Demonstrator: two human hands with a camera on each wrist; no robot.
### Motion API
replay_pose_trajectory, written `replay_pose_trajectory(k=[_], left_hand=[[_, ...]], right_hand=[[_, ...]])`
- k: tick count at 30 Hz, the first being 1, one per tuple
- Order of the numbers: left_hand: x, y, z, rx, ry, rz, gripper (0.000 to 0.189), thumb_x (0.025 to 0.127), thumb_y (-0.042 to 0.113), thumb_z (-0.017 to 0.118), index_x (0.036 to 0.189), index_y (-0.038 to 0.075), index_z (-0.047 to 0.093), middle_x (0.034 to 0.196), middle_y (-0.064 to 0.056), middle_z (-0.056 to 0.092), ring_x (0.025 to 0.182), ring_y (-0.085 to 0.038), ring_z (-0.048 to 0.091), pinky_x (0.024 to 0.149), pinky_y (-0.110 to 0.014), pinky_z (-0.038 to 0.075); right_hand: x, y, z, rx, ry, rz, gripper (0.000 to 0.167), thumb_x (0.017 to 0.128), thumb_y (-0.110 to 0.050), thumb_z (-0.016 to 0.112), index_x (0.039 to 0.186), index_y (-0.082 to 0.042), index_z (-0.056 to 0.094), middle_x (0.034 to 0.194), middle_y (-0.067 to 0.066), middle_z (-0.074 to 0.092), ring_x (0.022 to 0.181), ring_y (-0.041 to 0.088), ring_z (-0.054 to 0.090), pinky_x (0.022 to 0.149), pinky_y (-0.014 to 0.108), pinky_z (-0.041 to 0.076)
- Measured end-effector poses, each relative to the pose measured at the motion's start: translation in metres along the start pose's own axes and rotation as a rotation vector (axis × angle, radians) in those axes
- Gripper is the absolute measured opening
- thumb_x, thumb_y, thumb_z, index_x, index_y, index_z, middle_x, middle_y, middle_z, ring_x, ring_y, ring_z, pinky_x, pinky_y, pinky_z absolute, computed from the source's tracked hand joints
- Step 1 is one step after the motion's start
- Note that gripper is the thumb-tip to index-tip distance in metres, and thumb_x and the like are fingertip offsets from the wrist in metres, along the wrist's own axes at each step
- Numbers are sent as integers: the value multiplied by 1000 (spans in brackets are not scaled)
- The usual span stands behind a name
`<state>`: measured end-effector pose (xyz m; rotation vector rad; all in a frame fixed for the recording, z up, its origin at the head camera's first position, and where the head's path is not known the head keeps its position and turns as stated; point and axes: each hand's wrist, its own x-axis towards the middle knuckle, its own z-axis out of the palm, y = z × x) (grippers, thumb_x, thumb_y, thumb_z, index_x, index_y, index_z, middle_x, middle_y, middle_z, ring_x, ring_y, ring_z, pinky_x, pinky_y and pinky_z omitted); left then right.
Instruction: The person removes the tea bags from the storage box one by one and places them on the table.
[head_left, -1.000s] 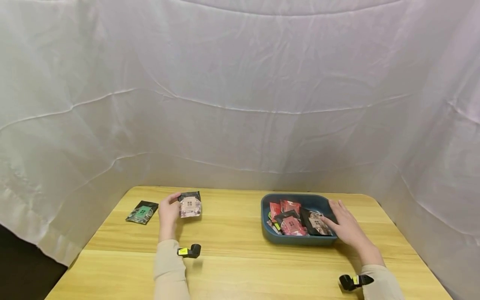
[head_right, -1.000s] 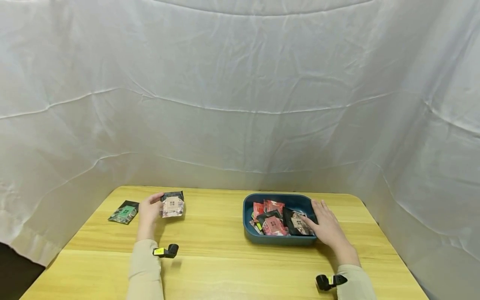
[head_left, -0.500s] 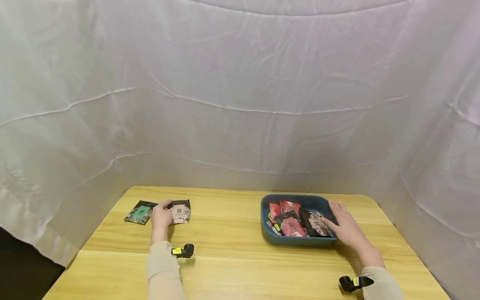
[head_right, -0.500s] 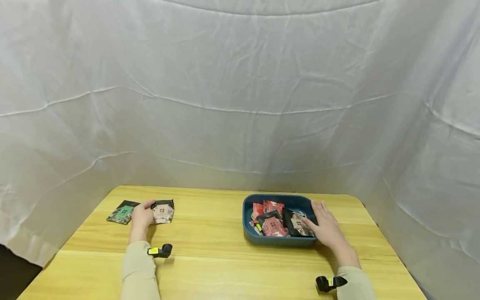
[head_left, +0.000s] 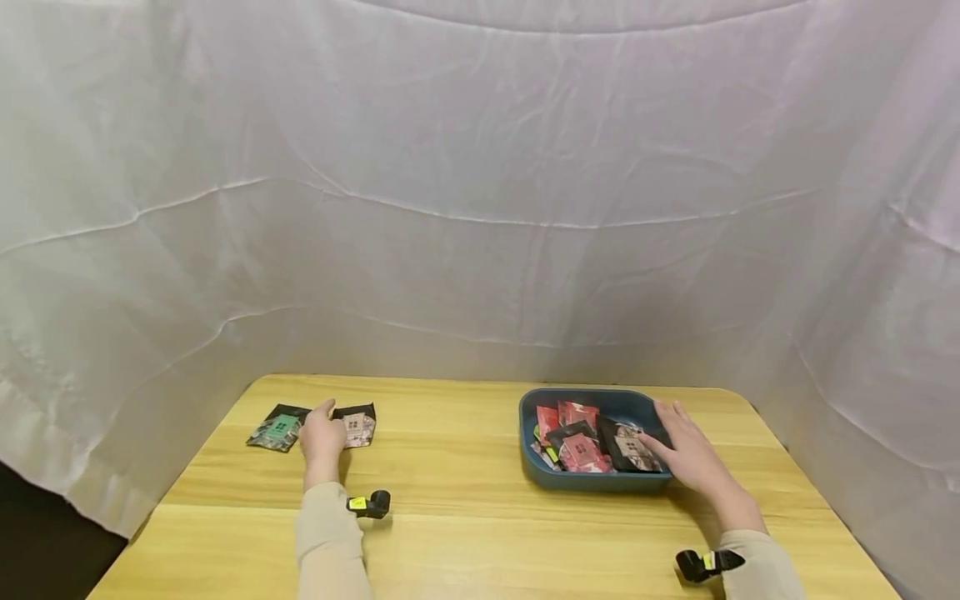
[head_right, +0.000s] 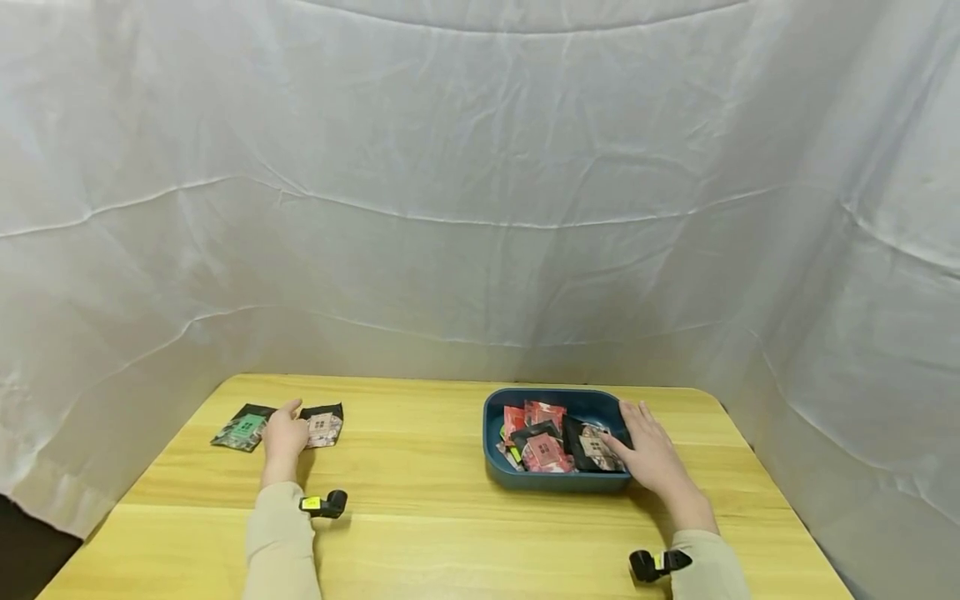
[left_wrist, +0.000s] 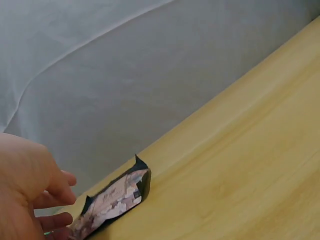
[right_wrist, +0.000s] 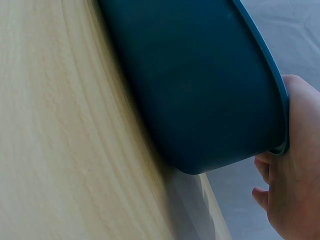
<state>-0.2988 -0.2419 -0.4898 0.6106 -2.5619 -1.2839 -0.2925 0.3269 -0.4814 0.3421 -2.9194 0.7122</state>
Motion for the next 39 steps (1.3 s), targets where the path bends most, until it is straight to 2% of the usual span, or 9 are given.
replay_pose_trajectory(k=[5,8,10,12,15,18,22,26,39], left_hand=[[-4,12,-1,-76,8,18,50,98,9,38,148,6,40,152,-28,33,117,-50,40,88,-56,41],[-5,23,0,-138,23,52,48,98,10,40,146,6,42,150,-29,36,82,-39,54,66,-45,48],[-7,30,0,-170,25,69,48,98,10,40,146,6,43,144,-29,43,52,-25,48,51,-36,45],[-8,36,0,-199,18,77,48,99,10,40,146,7,43,145,-27,44,45,-16,44,42,-28,37],[-12,46,0,-210,17,99,46,99,11,40,145,7,44,147,-23,45,85,-27,65,50,-29,40],[-16,56,1,-206,19,128,44,100,12,41,144,8,46,151,-18,41,135,-39,42,64,-36,45],[-23,73,4,-232,-19,142,43,100,13,42,143,8,47,150,-17,43,138,-39,38,85,-44,48],[-30,88,11,-237,-37,172,41,99,13,47,139,7,50,145,-19,49,134,-39,44,106,-51,42],[-66,135,64,-244,-97,364,41,98,23,56,136,7,54,135,-18,56,125,-36,53,103,-52,46]], right_hand=[[0,0,0,2,4,-6,81,97,-44,54,154,2,19,156,31,21,147,49,8,112,70,12],[-1,0,1,3,6,-4,80,97,-43,55,153,2,20,156,31,21,147,48,8,112,70,12],[-1,0,1,3,3,-2,80,97,-44,55,153,2,20,156,31,21,147,48,8,112,69,12],[-1,0,1,0,1,-4,80,97,-43,55,153,3,21,156,31,21,147,49,8,112,69,12],[-1,-2,2,5,-2,-7,80,97,-44,54,153,2,21,156,31,21,147,49,8,112,70,12],[1,-1,3,10,-3,-9,81,97,-45,53,154,2,19,157,31,20,147,49,7,112,70,12],[1,1,2,11,4,-14,81,97,-45,53,154,2,18,156,32,20,147,49,7,112,70,12],[0,1,0,3,2,-14,82,97,-46,54,153,3,19,155,32,22,147,49,8,112,70,12],[-1,-3,-2,-12,-5,-6,80,98,-42,54,153,3,19,156,33,20,146,50,8,112,70,12]])
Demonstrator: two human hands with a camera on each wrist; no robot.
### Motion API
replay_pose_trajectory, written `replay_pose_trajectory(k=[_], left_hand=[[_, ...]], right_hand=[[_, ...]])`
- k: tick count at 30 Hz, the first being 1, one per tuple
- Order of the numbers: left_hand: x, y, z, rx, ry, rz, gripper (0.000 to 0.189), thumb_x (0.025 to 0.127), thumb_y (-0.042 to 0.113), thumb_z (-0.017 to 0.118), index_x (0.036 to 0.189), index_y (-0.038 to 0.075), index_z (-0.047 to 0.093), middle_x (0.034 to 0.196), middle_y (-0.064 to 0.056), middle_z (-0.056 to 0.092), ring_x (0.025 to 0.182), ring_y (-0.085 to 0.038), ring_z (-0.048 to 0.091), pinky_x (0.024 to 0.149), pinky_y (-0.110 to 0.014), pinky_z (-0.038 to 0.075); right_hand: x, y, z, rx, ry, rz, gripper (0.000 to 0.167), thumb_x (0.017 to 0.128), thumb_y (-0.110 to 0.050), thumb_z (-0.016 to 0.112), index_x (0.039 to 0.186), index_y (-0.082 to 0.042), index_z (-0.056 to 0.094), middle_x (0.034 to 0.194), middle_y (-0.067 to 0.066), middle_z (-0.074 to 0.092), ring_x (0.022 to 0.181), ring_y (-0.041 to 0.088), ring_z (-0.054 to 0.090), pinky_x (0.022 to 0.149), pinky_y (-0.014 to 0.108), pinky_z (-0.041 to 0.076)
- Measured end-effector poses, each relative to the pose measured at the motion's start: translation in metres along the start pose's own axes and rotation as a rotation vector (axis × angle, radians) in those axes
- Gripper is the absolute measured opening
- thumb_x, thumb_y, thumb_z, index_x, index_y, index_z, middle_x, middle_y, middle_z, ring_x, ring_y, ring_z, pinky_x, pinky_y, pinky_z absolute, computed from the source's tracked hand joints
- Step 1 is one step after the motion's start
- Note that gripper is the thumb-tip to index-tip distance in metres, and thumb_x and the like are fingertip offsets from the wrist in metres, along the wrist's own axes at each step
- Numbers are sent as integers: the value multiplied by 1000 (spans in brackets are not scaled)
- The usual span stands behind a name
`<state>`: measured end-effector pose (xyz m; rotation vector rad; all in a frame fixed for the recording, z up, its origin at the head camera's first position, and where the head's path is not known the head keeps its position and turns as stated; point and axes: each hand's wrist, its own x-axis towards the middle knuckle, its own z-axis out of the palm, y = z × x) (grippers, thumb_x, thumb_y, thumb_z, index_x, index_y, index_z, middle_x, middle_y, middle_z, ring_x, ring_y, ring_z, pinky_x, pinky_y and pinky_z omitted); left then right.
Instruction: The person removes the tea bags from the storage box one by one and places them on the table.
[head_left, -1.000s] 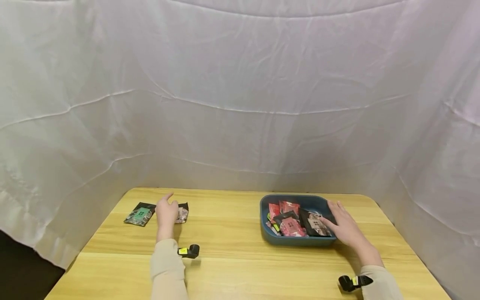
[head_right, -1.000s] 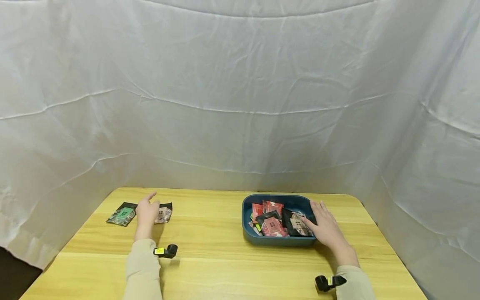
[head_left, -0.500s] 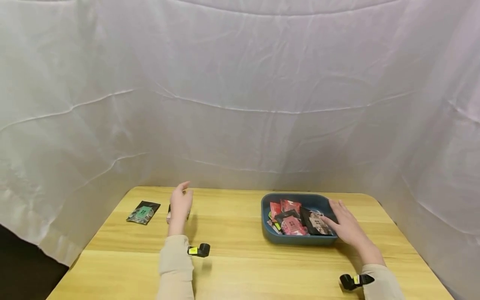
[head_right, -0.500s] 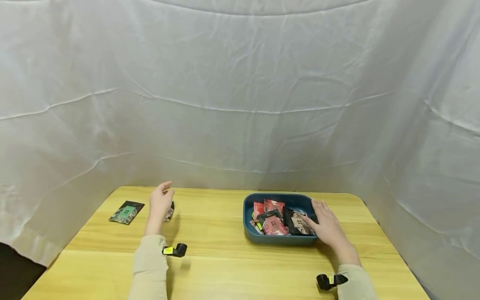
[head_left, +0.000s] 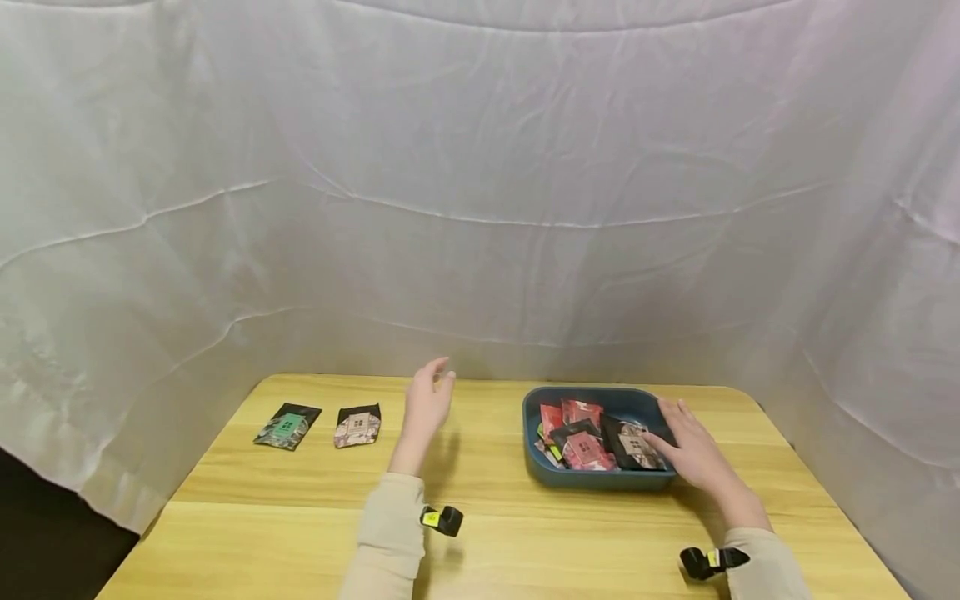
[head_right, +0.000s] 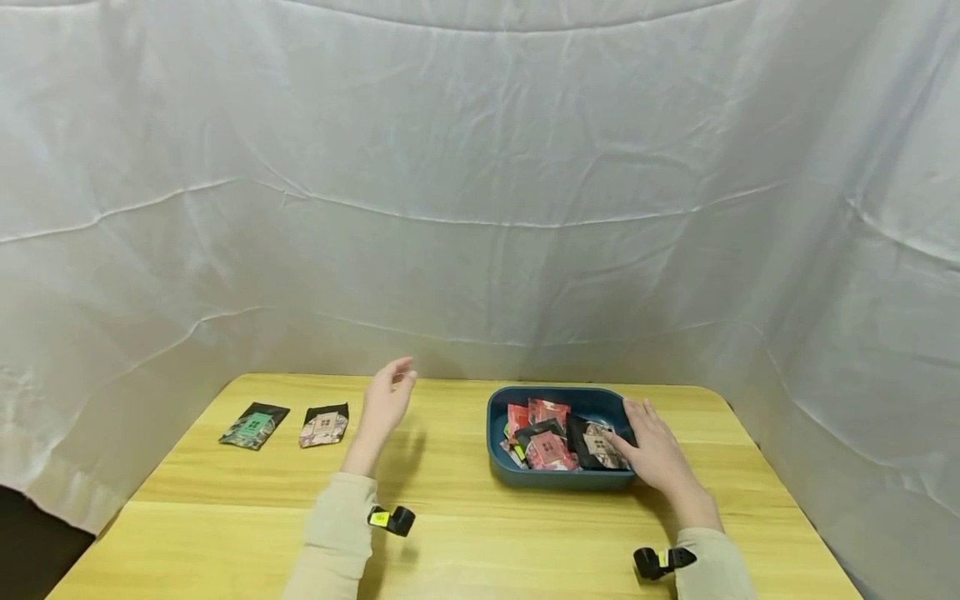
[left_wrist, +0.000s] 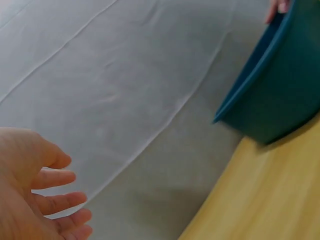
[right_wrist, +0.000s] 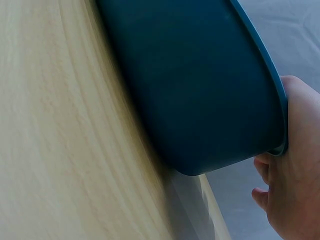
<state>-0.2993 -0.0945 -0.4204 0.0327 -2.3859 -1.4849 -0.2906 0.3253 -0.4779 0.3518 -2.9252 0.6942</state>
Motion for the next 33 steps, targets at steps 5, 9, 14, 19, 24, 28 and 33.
replay_pose_trajectory(k=[5,9,14,19,24,28,33], left_hand=[[-9,9,30,-2,-38,95,39,98,23,56,133,6,57,133,-17,58,124,-36,54,103,-51,46],[-18,13,52,6,-103,138,37,98,22,56,132,8,58,135,-15,58,125,-34,53,107,-51,42],[-29,17,74,44,-213,218,39,98,24,56,134,8,57,137,-14,57,130,-33,51,110,-51,39],[-39,20,91,75,-303,353,38,98,23,56,134,9,57,133,-11,61,124,-27,57,106,-44,45],[-46,22,104,143,-394,432,36,100,22,54,134,11,58,131,-8,62,120,-23,59,104,-39,47],[-47,21,114,270,-456,452,35,99,21,54,133,12,58,131,-6,63,118,-23,59,103,-37,47],[-47,23,123,480,-470,485,38,98,23,56,133,10,58,130,-5,63,125,-27,54,107,-37,43]], right_hand=[[0,0,0,-1,-4,2,82,97,-45,53,154,2,18,156,32,20,147,50,7,112,70,12],[0,0,1,5,-5,3,82,97,-45,54,154,2,18,156,32,20,147,50,7,112,70,12],[-1,1,2,8,-1,6,82,97,-45,54,154,1,18,156,32,20,147,50,8,112,70,12],[-1,2,2,11,0,10,82,96,-44,55,154,2,18,156,32,20,147,50,7,112,70,12],[-1,2,2,8,4,3,82,96,-45,55,153,2,19,156,32,21,147,50,8,112,70,13],[-2,1,2,4,7,-4,82,96,-45,55,153,3,20,155,33,21,146,51,9,112,70,13],[-1,0,1,8,15,-4,81,96,-42,56,153,4,21,155,33,22,145,51,10,112,70,14]])
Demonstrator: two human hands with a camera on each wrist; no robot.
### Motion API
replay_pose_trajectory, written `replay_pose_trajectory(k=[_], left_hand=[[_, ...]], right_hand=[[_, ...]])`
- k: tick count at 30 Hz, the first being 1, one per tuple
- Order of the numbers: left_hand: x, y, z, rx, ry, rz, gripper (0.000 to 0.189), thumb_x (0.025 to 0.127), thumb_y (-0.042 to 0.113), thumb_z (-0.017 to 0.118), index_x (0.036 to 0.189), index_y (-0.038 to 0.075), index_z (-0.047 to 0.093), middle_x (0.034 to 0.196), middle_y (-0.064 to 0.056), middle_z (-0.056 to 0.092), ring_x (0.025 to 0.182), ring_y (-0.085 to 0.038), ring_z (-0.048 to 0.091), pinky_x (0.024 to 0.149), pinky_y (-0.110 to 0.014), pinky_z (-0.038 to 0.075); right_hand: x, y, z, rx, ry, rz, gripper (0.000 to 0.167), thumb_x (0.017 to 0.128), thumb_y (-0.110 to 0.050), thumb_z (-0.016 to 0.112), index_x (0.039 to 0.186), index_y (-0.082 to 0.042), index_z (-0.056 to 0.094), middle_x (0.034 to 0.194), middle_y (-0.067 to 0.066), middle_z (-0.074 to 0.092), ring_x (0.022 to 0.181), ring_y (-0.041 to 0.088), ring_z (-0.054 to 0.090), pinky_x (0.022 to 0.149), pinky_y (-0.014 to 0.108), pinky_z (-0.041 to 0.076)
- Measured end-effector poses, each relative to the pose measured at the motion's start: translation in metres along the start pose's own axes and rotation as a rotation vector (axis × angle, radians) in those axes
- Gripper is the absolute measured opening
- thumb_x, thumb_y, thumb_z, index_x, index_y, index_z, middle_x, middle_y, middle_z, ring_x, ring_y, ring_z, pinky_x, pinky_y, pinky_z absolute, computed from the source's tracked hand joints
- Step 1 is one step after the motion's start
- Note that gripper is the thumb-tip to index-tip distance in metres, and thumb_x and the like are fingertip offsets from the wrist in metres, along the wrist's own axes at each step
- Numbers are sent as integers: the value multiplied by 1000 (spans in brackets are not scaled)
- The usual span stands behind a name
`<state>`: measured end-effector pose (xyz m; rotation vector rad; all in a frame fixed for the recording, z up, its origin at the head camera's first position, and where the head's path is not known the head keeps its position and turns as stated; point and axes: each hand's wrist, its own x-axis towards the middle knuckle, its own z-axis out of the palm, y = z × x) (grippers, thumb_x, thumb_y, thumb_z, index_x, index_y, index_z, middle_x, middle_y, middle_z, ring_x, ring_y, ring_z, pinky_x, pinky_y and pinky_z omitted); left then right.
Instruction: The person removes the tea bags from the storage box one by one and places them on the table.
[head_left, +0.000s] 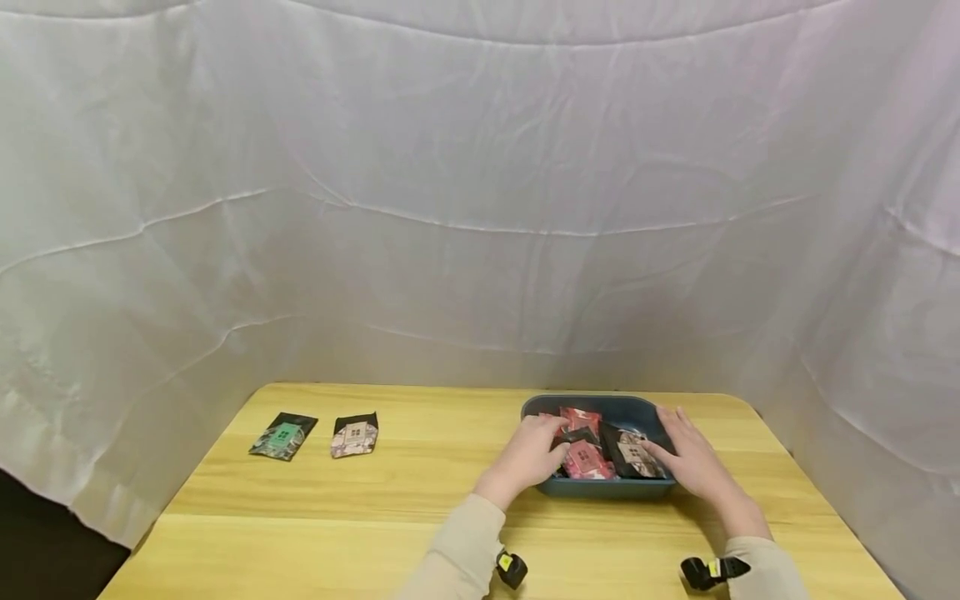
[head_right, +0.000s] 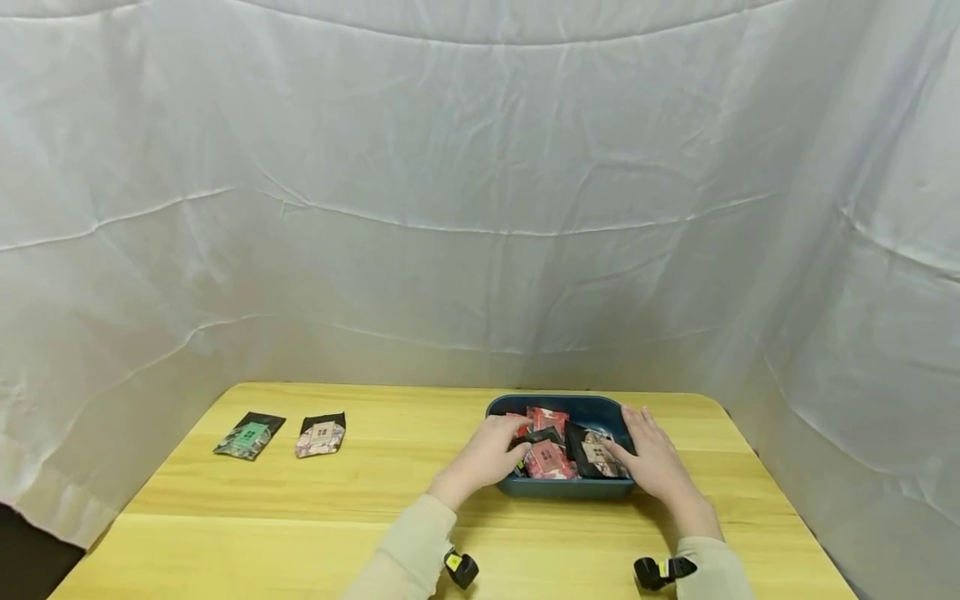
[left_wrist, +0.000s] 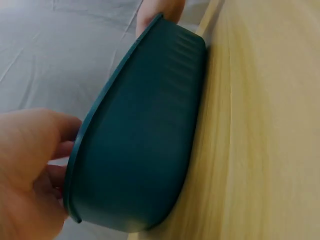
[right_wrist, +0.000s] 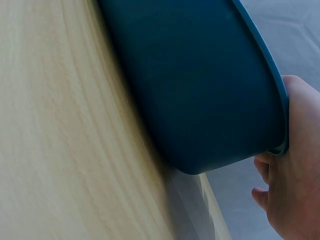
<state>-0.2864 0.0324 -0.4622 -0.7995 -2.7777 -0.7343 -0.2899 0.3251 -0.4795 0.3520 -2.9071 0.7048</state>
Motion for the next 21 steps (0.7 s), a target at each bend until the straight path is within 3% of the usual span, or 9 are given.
replay_pose_trajectory(k=[5,9,15,21], left_hand=[[3,8,4,214,-49,-25,43,95,29,60,135,13,57,127,-5,66,120,-25,55,106,-34,42],[5,11,7,278,-82,-43,45,92,31,62,134,15,58,124,-2,67,118,-22,56,103,-34,44],[5,12,4,274,-101,-49,40,91,34,65,127,18,61,118,-1,68,114,-21,56,99,-35,44],[4,8,7,135,-9,-46,30,92,33,67,118,20,64,118,-2,63,115,-21,55,101,-36,44]], right_hand=[[0,2,1,-3,-4,3,81,96,-43,56,153,3,20,155,33,21,146,51,10,112,69,13],[0,2,1,4,-5,6,81,96,-43,56,153,2,20,155,33,21,146,51,10,112,70,13],[0,1,1,11,-2,-1,81,96,-43,56,153,3,20,155,33,22,146,50,9,112,70,13],[0,2,0,11,-1,-4,81,96,-43,56,153,3,20,155,33,22,146,51,9,112,70,13]])
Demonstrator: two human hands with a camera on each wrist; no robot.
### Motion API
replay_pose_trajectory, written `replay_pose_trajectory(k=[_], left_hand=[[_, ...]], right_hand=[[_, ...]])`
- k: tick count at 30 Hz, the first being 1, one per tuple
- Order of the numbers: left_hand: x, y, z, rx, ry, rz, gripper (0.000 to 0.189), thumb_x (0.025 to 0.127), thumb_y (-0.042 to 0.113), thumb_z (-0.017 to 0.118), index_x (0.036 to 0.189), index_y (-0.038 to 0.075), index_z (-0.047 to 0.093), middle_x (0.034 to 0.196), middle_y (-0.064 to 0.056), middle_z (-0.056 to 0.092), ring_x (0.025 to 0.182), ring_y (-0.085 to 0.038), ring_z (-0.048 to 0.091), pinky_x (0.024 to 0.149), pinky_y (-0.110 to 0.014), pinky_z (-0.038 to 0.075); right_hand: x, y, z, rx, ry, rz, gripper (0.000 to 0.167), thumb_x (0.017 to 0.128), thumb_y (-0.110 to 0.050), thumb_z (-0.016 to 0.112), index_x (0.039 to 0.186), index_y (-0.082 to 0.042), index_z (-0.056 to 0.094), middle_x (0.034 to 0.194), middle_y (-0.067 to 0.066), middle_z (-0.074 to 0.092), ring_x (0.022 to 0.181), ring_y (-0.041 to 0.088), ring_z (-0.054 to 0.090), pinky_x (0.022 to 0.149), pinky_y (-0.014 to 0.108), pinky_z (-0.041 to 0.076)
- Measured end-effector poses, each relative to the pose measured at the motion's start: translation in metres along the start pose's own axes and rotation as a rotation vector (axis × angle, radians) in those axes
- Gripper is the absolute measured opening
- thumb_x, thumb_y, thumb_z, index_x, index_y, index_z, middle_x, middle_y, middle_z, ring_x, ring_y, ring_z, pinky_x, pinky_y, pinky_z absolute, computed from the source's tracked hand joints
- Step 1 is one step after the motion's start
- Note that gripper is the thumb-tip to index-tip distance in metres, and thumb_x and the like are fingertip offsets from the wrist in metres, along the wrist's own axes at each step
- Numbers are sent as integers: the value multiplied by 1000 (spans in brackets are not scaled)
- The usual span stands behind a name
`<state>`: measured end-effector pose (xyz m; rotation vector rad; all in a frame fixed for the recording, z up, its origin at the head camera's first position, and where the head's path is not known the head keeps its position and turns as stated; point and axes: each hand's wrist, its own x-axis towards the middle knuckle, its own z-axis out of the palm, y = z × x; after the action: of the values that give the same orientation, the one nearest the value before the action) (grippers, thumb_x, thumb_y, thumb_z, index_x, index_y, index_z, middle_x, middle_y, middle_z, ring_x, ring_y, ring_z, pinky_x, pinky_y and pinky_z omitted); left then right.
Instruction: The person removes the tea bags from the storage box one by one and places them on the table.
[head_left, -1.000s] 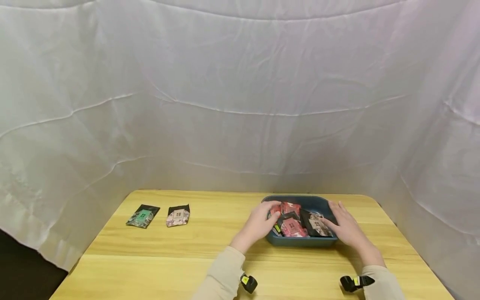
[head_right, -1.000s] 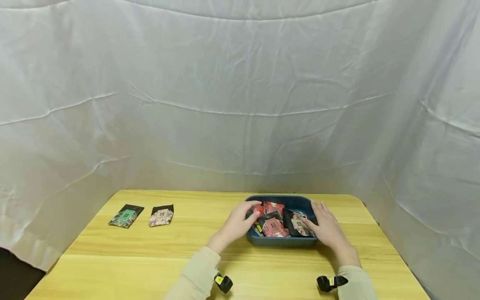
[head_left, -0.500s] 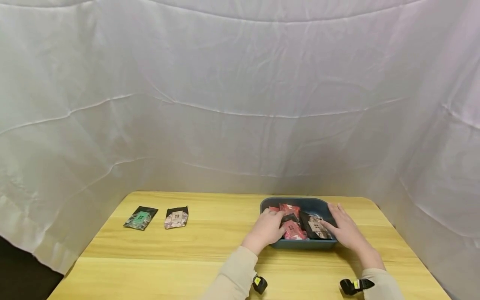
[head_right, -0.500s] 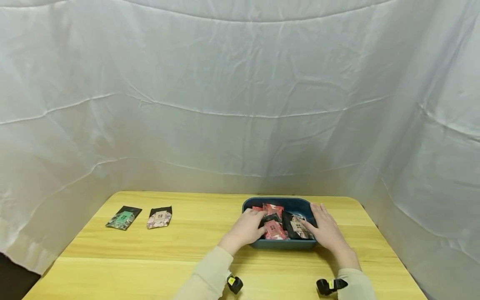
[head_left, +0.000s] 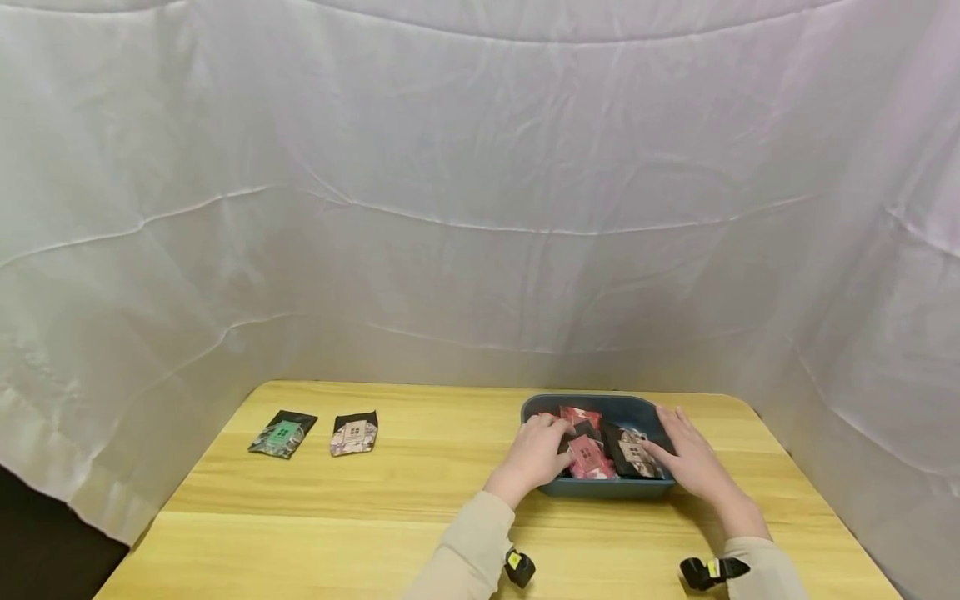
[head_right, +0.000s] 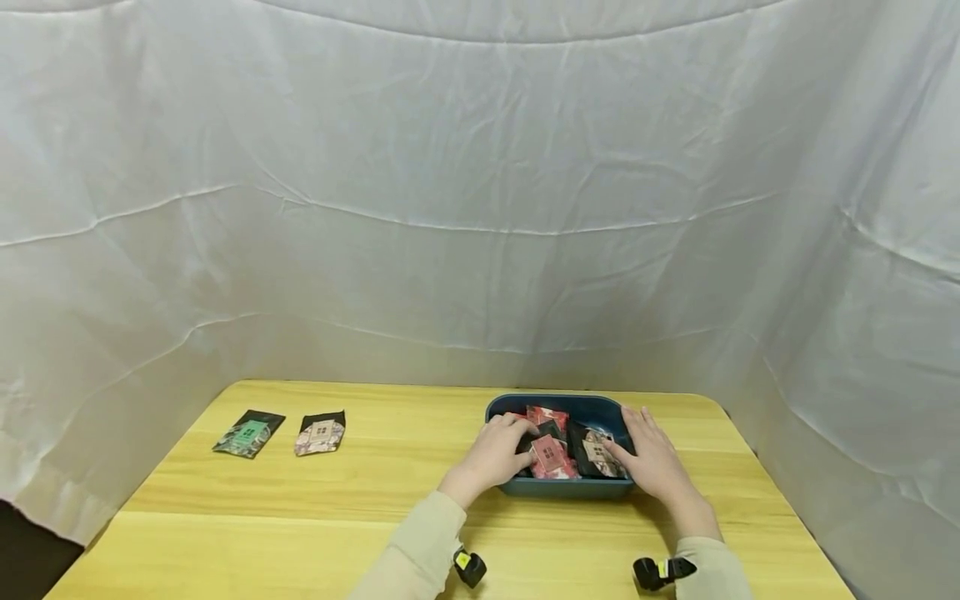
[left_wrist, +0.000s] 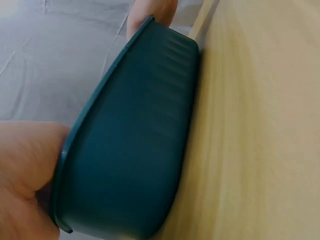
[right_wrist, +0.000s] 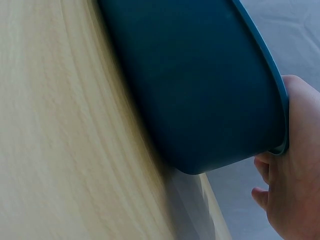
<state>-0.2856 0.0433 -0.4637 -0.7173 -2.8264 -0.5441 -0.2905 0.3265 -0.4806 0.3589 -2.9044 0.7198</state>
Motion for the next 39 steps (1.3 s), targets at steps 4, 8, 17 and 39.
replay_pose_trajectory(k=[4,8,17,39], left_hand=[[-1,-4,4,-143,81,3,20,92,25,68,111,20,68,111,-1,61,104,-16,57,94,-32,47],[-1,-8,2,-285,113,11,12,91,18,68,103,18,72,104,-1,59,90,-12,57,81,-23,49],[-3,-21,-18,-523,50,13,13,91,13,67,102,16,75,98,-1,64,83,-6,57,74,-19,49],[-24,-95,-86,-1003,266,-200,27,91,0,61,118,0,68,117,-22,67,87,-19,68,79,-31,58]], right_hand=[[0,0,0,2,0,-1,81,96,-42,56,153,4,20,155,33,21,146,51,9,112,70,13],[0,-1,0,3,1,-1,81,96,-42,56,152,4,21,154,34,22,145,51,9,112,70,13],[-1,-1,0,6,-2,-3,80,97,-41,55,153,4,20,155,33,21,146,51,8,111,71,12],[0,-1,0,3,-10,7,80,97,-43,54,154,2,18,156,32,20,146,50,7,112,70,12]])
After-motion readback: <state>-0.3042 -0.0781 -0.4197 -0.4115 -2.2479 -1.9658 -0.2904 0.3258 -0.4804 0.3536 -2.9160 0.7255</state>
